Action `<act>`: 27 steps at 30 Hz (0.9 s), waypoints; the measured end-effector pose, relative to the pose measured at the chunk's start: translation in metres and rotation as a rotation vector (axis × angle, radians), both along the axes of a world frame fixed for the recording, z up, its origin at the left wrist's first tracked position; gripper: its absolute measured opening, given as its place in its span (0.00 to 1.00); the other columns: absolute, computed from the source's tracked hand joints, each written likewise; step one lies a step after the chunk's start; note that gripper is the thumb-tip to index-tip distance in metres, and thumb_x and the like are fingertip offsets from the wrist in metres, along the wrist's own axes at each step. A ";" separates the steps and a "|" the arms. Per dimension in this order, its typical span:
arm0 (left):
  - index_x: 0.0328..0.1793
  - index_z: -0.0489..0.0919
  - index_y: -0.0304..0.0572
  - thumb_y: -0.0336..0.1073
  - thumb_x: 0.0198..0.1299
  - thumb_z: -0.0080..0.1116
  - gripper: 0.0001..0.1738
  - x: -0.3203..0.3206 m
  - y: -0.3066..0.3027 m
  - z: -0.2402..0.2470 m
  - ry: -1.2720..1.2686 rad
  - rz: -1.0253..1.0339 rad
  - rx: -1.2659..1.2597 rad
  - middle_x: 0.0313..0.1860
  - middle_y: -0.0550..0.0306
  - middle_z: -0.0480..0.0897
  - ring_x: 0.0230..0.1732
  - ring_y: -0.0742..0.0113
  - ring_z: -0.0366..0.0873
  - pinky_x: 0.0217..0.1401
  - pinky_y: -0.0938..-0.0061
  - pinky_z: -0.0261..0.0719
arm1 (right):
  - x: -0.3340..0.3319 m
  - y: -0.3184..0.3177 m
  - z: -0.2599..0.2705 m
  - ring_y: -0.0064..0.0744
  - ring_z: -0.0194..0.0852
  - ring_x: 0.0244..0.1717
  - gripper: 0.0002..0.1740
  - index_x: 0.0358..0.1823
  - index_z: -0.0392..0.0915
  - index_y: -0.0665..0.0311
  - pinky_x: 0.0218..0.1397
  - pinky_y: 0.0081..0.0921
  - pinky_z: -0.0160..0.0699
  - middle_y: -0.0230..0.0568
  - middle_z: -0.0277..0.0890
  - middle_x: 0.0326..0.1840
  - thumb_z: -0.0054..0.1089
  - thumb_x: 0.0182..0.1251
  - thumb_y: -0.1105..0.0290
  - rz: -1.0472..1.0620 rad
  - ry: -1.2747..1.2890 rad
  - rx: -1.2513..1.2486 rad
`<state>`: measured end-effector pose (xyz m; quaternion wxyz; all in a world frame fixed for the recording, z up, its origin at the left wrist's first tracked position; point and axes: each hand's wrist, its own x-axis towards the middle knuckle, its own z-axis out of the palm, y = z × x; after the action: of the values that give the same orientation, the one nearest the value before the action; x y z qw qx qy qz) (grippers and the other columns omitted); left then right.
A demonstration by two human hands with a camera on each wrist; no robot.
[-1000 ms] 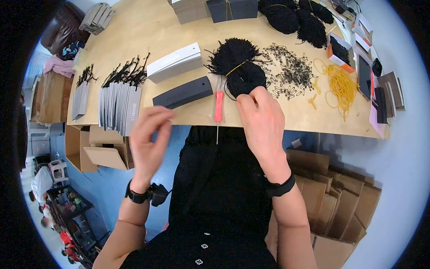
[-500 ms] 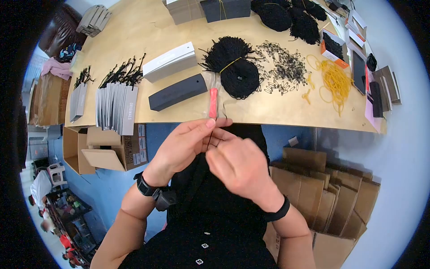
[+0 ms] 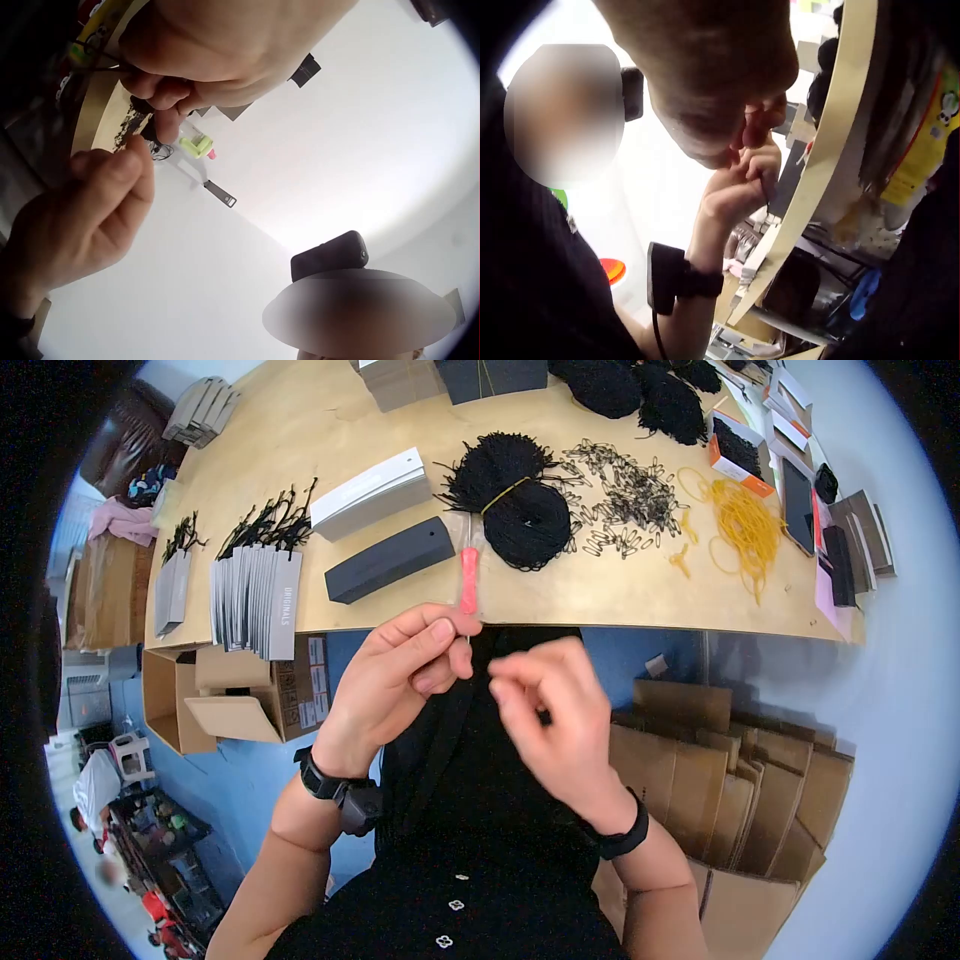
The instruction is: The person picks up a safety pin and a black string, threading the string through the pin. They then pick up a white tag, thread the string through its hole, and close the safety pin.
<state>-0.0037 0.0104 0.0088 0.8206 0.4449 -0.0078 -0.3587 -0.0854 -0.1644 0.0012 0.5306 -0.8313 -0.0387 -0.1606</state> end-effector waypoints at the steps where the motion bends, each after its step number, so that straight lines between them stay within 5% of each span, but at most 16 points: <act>1: 0.53 0.81 0.34 0.36 0.75 0.51 0.13 -0.002 0.001 0.001 0.001 -0.005 -0.002 0.32 0.57 0.81 0.25 0.81 0.59 0.29 0.85 0.58 | 0.005 -0.005 0.001 0.20 0.73 0.32 0.09 0.48 0.81 0.63 0.34 0.19 0.73 0.34 0.74 0.37 0.65 0.67 0.75 -0.027 0.105 0.083; 2: 0.53 0.80 0.34 0.36 0.75 0.51 0.13 -0.004 0.003 0.002 0.009 -0.035 -0.039 0.32 0.58 0.81 0.24 0.82 0.58 0.29 0.85 0.58 | 0.009 -0.006 0.001 0.20 0.73 0.32 0.09 0.48 0.81 0.63 0.34 0.19 0.73 0.34 0.74 0.37 0.65 0.67 0.75 -0.034 0.105 0.082; 4: 0.53 0.80 0.35 0.36 0.75 0.50 0.13 -0.007 0.006 0.002 0.017 -0.070 -0.078 0.32 0.58 0.81 0.24 0.82 0.58 0.30 0.85 0.58 | 0.017 -0.005 0.000 0.16 0.70 0.32 0.13 0.54 0.77 0.66 0.37 0.16 0.71 0.31 0.75 0.39 0.58 0.76 0.67 0.091 0.391 0.658; 8: 0.53 0.82 0.35 0.36 0.76 0.51 0.13 -0.009 0.010 0.002 0.023 -0.079 -0.152 0.34 0.58 0.82 0.26 0.82 0.60 0.30 0.86 0.59 | 0.022 -0.008 -0.008 0.14 0.71 0.33 0.20 0.58 0.75 0.68 0.38 0.15 0.71 0.32 0.77 0.41 0.50 0.80 0.58 0.227 0.541 0.833; 15: 0.52 0.83 0.35 0.36 0.75 0.52 0.13 -0.010 0.015 -0.001 0.021 -0.084 -0.156 0.37 0.59 0.83 0.28 0.81 0.64 0.32 0.85 0.62 | 0.017 -0.004 -0.013 0.14 0.72 0.33 0.12 0.51 0.77 0.66 0.36 0.16 0.72 0.31 0.78 0.39 0.58 0.76 0.65 0.307 0.513 0.925; 18: 0.54 0.84 0.35 0.35 0.75 0.52 0.14 -0.008 0.017 -0.002 -0.259 0.066 0.181 0.44 0.56 0.86 0.36 0.78 0.76 0.41 0.83 0.73 | 0.014 -0.004 0.012 0.22 0.74 0.32 0.06 0.42 0.80 0.64 0.33 0.21 0.73 0.33 0.78 0.39 0.66 0.67 0.72 0.139 0.362 0.552; 20: 0.57 0.82 0.33 0.35 0.74 0.52 0.15 -0.006 0.018 -0.002 -0.337 0.099 0.221 0.50 0.51 0.86 0.45 0.71 0.79 0.48 0.77 0.77 | 0.014 -0.013 0.024 0.29 0.76 0.32 0.08 0.37 0.82 0.63 0.32 0.25 0.72 0.35 0.76 0.36 0.69 0.56 0.75 0.231 -0.176 -0.381; 22: 0.62 0.79 0.30 0.34 0.74 0.51 0.18 -0.003 0.018 0.000 -0.441 0.080 0.270 0.56 0.44 0.85 0.60 0.59 0.81 0.64 0.66 0.78 | 0.011 -0.012 0.032 0.32 0.76 0.32 0.09 0.37 0.82 0.63 0.32 0.26 0.72 0.35 0.75 0.36 0.69 0.52 0.75 0.217 -0.233 -0.448; 27: 0.62 0.79 0.28 0.35 0.75 0.51 0.18 -0.016 0.000 0.003 -0.249 -0.013 0.143 0.54 0.47 0.85 0.54 0.65 0.83 0.63 0.70 0.78 | 0.022 -0.010 0.030 0.32 0.76 0.33 0.12 0.39 0.84 0.62 0.32 0.27 0.71 0.33 0.74 0.35 0.69 0.51 0.75 0.134 -0.409 -0.511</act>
<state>-0.0201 0.0106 0.0114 0.7769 0.5435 -0.0870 -0.3057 -0.0636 -0.1747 0.0307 0.2954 -0.8837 -0.2380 -0.2743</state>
